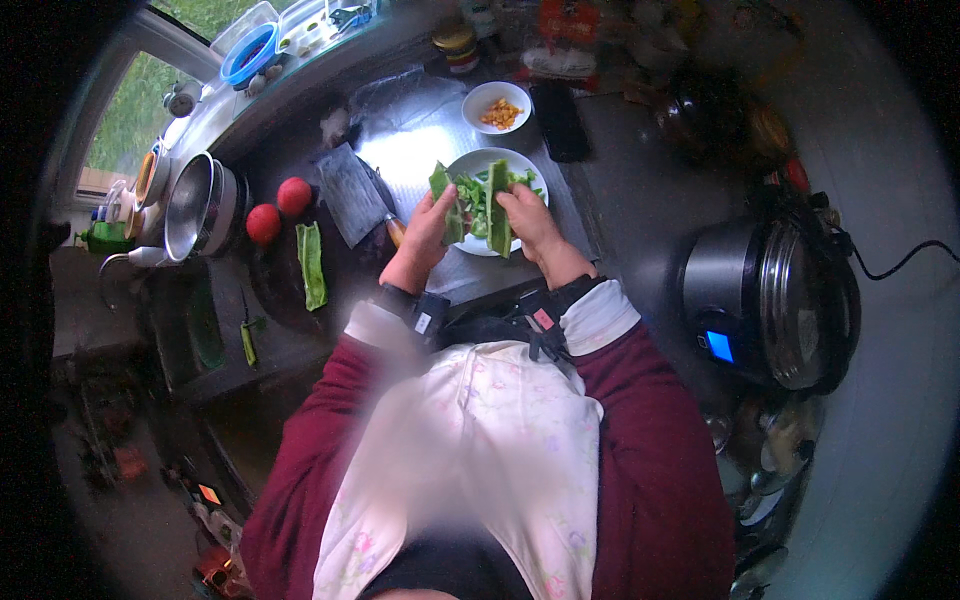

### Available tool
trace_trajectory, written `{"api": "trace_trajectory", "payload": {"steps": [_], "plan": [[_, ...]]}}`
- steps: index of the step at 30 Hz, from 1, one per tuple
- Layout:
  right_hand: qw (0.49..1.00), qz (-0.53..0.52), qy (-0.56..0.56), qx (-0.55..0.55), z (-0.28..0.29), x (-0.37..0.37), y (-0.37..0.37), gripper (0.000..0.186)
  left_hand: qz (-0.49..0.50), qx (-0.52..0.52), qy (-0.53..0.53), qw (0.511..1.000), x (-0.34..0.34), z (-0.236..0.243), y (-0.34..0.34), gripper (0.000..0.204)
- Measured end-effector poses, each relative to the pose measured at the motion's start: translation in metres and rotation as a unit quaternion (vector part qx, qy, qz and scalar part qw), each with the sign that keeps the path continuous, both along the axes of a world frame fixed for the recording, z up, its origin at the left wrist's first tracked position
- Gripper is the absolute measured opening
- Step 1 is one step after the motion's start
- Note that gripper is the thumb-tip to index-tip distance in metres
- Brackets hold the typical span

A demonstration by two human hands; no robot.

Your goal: The person tears green leafy vegetables by hand into a white bowl, then retrieves a yellow seasoning packet from the refrigerator and adds its contents to a pan on the stove. They stir the pan contents with a spatula and cover the pan with a lid.

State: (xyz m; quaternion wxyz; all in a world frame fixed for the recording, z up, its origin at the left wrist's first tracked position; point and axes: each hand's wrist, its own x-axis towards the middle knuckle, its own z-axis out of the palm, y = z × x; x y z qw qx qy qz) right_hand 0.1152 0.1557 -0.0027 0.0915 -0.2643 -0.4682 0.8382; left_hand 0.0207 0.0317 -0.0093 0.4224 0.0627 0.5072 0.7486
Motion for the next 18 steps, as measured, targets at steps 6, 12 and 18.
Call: {"api": "trace_trajectory", "payload": {"steps": [6, 12, 18], "plan": [[0.994, 0.048, 0.016, 0.094, -0.002, 0.002, 0.004, 0.027, -0.043, 0.06, -0.121, 0.99, 0.002, 0.006, -0.001, 0.029], [0.98, 0.026, 0.002, 0.198, 0.013, -0.008, 0.012, 0.021, -0.084, -0.05, 0.061, 0.993, 0.005, 0.007, -0.005, 0.035], [0.962, 0.188, 0.016, 0.196, 0.029, -0.002, 0.038, 0.017, -0.163, -0.087, 0.076, 0.98, -0.006, 0.016, -0.015, 0.026]]}}
